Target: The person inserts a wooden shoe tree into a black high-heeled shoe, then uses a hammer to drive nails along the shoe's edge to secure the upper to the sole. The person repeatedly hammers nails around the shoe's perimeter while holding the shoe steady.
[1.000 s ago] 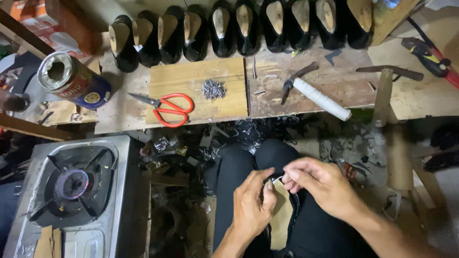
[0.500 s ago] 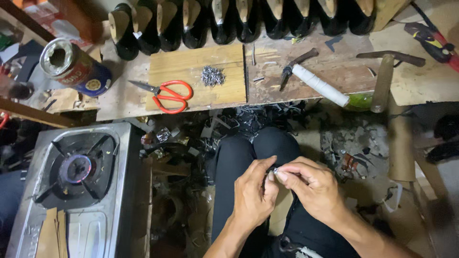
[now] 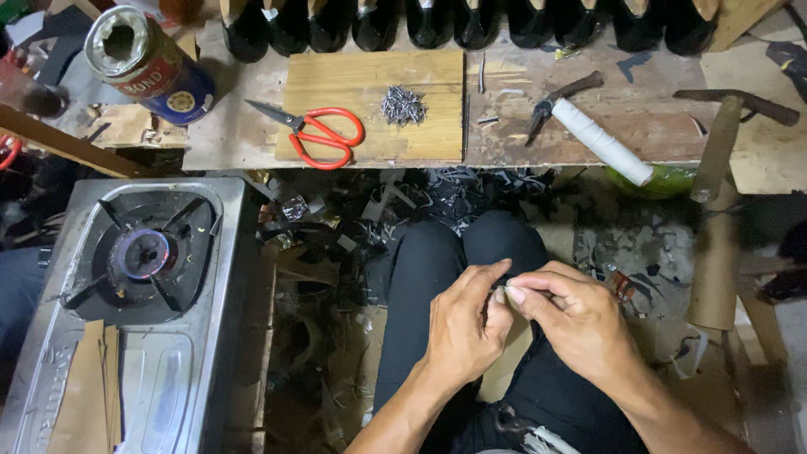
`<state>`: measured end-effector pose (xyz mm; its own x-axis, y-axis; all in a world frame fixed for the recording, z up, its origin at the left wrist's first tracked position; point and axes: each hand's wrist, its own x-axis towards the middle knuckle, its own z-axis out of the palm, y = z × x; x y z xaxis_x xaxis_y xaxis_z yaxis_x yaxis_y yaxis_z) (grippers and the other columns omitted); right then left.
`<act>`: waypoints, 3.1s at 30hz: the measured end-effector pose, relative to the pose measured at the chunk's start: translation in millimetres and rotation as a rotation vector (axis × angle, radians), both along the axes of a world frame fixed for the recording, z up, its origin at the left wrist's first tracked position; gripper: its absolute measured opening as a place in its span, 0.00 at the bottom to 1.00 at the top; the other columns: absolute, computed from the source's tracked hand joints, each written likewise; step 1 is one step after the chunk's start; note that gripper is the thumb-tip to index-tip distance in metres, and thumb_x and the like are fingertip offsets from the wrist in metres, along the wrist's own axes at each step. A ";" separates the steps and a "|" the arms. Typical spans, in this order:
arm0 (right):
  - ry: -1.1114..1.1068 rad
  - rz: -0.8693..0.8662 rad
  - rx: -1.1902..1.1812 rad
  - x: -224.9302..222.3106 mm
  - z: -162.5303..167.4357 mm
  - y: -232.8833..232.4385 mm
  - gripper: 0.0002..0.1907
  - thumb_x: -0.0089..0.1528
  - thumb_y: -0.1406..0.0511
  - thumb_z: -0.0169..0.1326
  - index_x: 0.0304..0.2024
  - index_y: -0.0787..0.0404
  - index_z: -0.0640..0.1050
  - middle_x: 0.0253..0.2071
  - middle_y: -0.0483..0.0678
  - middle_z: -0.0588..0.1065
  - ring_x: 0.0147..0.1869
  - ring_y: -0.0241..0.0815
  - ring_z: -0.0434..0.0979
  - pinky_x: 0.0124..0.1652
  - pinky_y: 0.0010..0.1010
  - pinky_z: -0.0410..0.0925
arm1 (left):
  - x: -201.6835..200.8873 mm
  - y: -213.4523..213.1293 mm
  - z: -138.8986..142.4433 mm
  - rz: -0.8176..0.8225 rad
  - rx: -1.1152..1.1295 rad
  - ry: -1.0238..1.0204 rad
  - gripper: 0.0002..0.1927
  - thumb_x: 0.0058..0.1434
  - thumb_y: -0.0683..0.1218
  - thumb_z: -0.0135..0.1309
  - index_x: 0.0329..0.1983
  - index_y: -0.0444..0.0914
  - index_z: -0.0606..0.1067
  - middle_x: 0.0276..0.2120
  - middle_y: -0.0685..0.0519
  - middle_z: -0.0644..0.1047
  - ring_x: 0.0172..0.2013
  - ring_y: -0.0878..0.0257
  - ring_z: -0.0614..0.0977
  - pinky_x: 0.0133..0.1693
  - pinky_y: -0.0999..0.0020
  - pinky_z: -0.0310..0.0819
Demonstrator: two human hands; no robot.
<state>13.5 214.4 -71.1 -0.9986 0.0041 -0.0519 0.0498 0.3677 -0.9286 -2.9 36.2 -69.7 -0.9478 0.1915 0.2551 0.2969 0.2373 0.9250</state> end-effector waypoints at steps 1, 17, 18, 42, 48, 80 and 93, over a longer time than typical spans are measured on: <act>-0.014 0.001 0.031 -2.2 -0.6 -0.9 0.09 0.60 0.71 0.59 0.42 0.69 0.83 0.36 0.46 0.80 0.37 0.31 0.81 0.36 0.21 0.73 | 0.2 -0.5 -1.5 0.001 0.015 -0.010 0.18 0.60 0.37 0.50 0.54 0.33 0.77 0.43 0.44 0.81 0.31 0.53 0.83 0.34 0.64 0.79; -0.358 -0.026 -0.107 -22.9 11.3 16.2 0.09 0.56 0.68 0.65 0.36 0.69 0.81 0.28 0.48 0.81 0.30 0.33 0.81 0.32 0.26 0.75 | -5.9 -1.3 0.0 -0.128 0.053 -0.217 0.06 0.64 0.41 0.56 0.43 0.34 0.76 0.31 0.50 0.81 0.22 0.65 0.76 0.26 0.69 0.70; -0.349 -0.010 -0.095 -26.3 15.4 15.8 0.10 0.55 0.68 0.65 0.36 0.69 0.81 0.28 0.48 0.81 0.30 0.34 0.80 0.32 0.26 0.74 | -7.6 -0.9 0.9 -0.131 0.033 -0.232 0.06 0.64 0.41 0.56 0.43 0.34 0.77 0.29 0.50 0.80 0.22 0.65 0.76 0.26 0.69 0.70; 0.327 0.013 0.632 12.7 60.1 77.2 0.06 0.68 0.67 0.49 0.37 0.55 0.77 0.30 0.41 0.77 0.35 0.33 0.78 0.56 0.34 0.70 | -25.9 14.2 -6.7 -0.116 0.084 -0.275 0.05 0.65 0.41 0.56 0.40 0.33 0.78 0.27 0.53 0.81 0.24 0.70 0.76 0.28 0.72 0.71; 0.240 0.070 0.392 85.7 6.6 95.7 0.13 0.60 0.63 0.60 0.44 0.63 0.81 0.32 0.46 0.78 0.31 0.33 0.79 0.32 0.26 0.71 | -18.0 24.1 -8.2 -0.142 0.060 -0.286 0.05 0.64 0.40 0.54 0.41 0.34 0.78 0.25 0.53 0.81 0.25 0.70 0.77 0.29 0.72 0.72; 0.270 -0.047 0.447 95.5 -6.8 82.3 0.21 0.58 0.59 0.61 0.49 0.66 0.80 0.31 0.52 0.82 0.30 0.41 0.85 0.32 0.30 0.75 | 1.8 10.4 -13.1 -0.104 0.113 -0.250 0.05 0.66 0.41 0.57 0.43 0.35 0.77 0.30 0.54 0.82 0.31 0.71 0.80 0.35 0.73 0.75; 0.221 -0.134 -0.046 23.0 27.5 80.4 0.27 0.69 0.61 0.52 0.67 0.69 0.68 0.38 0.55 0.77 0.33 0.35 0.76 0.33 0.26 0.72 | 3.7 -4.5 -11.9 0.025 0.086 -0.420 0.20 0.61 0.46 0.59 0.55 0.35 0.73 0.26 0.55 0.79 0.22 0.71 0.72 0.26 0.72 0.67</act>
<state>36.6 294.8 -43.6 -0.9764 0.1399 0.1644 -0.1107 0.3289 -0.9378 0.8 31.8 -81.6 -0.9768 0.1618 -0.1402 -0.1149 0.1567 0.9809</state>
